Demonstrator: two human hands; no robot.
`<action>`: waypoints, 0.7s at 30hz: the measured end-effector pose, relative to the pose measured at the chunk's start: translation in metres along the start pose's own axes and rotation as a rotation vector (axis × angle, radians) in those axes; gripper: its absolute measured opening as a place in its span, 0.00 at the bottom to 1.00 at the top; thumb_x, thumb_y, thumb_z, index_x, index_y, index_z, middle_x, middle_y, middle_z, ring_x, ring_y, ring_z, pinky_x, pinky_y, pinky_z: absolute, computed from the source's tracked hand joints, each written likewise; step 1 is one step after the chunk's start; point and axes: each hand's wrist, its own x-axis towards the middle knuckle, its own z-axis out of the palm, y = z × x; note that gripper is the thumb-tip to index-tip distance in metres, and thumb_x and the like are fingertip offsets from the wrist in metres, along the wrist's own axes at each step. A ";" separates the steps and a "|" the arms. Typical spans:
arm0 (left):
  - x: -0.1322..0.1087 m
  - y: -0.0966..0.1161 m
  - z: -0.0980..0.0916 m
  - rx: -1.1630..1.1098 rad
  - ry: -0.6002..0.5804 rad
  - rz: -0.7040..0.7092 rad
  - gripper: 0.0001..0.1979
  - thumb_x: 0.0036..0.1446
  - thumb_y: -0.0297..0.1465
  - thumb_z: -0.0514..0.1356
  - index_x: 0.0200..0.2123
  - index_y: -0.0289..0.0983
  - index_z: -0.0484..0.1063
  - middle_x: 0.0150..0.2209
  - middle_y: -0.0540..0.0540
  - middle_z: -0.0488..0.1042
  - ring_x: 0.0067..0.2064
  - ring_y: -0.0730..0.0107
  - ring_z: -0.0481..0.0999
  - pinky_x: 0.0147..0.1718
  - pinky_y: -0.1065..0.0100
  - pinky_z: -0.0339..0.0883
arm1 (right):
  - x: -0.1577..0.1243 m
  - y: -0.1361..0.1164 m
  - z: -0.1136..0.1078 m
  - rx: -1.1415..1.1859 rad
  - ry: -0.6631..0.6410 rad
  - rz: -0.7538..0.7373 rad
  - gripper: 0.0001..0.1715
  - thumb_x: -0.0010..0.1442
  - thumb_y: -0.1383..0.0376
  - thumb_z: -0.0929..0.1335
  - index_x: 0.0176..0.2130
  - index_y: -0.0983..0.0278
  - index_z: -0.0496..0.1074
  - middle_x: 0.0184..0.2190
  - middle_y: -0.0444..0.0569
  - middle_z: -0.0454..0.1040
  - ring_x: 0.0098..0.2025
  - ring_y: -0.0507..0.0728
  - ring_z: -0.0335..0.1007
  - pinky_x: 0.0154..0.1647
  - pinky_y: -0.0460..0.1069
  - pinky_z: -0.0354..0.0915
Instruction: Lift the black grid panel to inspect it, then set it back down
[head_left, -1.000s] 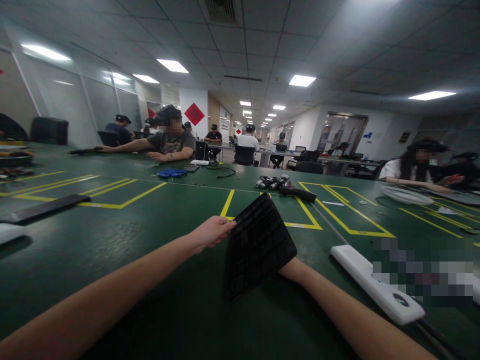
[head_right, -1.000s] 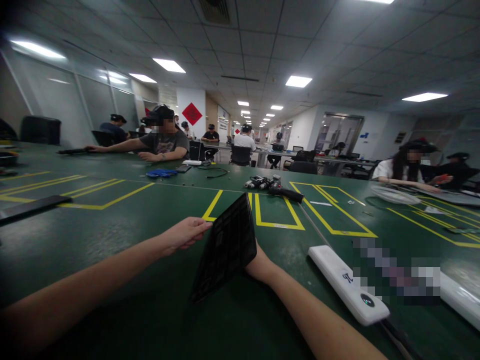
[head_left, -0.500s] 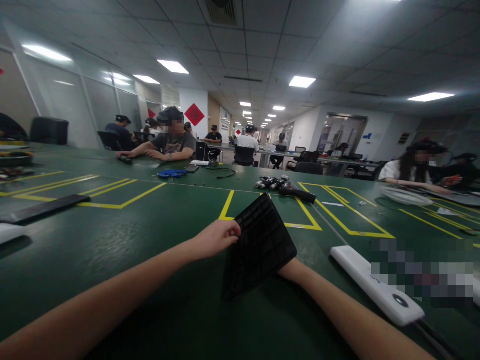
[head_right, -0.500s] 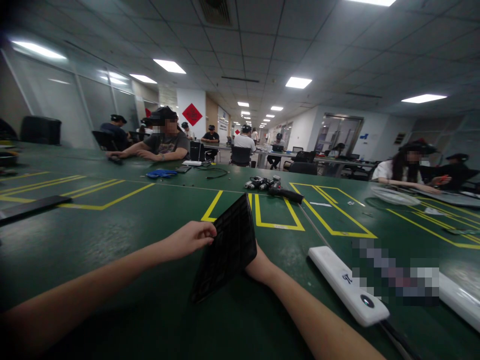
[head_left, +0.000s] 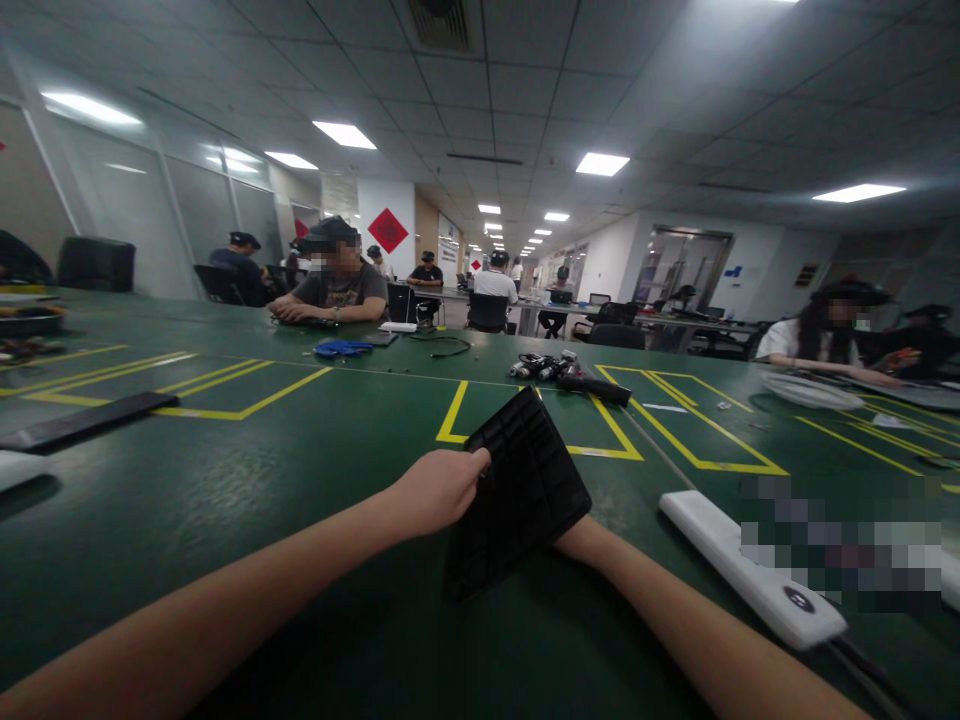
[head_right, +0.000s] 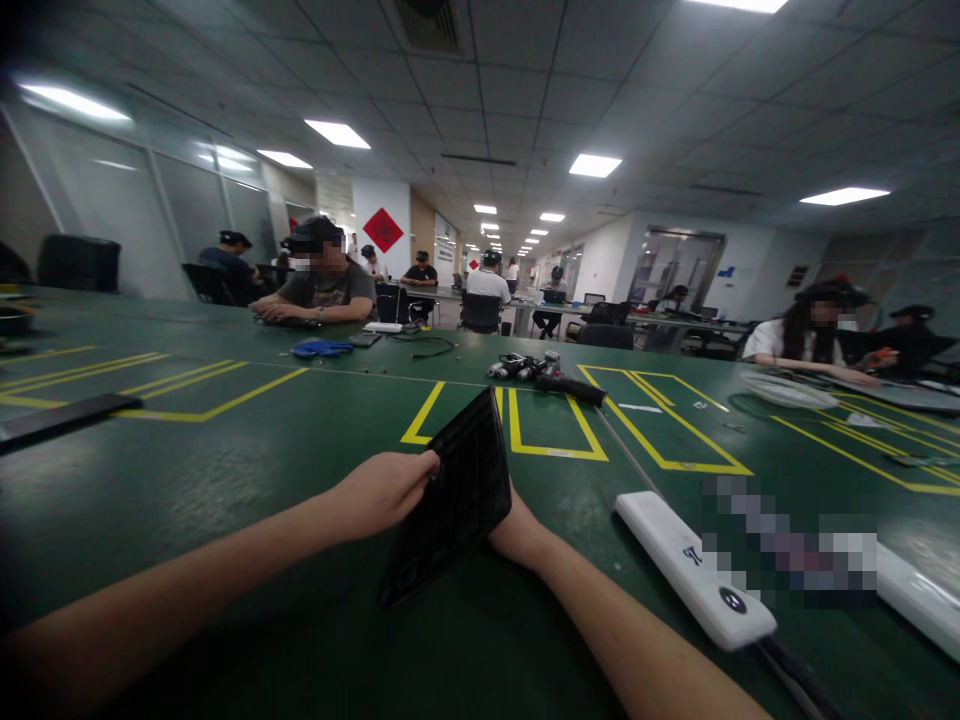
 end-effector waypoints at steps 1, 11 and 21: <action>0.000 0.002 -0.001 0.022 -0.010 0.003 0.08 0.56 0.27 0.46 0.38 0.36 0.61 0.30 0.44 0.71 0.33 0.63 0.71 0.30 0.67 0.62 | 0.000 0.000 0.000 -0.002 -0.003 0.001 0.26 0.55 0.60 0.64 0.53 0.62 0.60 0.54 0.53 0.63 0.57 0.60 0.55 0.59 0.58 0.51; 0.003 -0.009 0.002 -0.341 0.026 0.017 0.09 0.56 0.29 0.49 0.39 0.37 0.64 0.36 0.44 0.70 0.37 0.65 0.69 0.33 0.68 0.60 | 0.000 -0.003 -0.003 -0.016 -0.019 0.001 0.25 0.55 0.59 0.65 0.52 0.59 0.62 0.53 0.51 0.64 0.57 0.61 0.56 0.58 0.59 0.53; 0.011 -0.014 0.014 -0.487 0.049 -0.103 0.12 0.57 0.37 0.48 0.30 0.36 0.65 0.27 0.49 0.67 0.28 0.71 0.65 0.26 0.72 0.55 | -0.001 0.000 -0.002 -0.031 -0.022 -0.008 0.27 0.54 0.56 0.65 0.53 0.59 0.61 0.54 0.51 0.64 0.57 0.61 0.56 0.58 0.58 0.53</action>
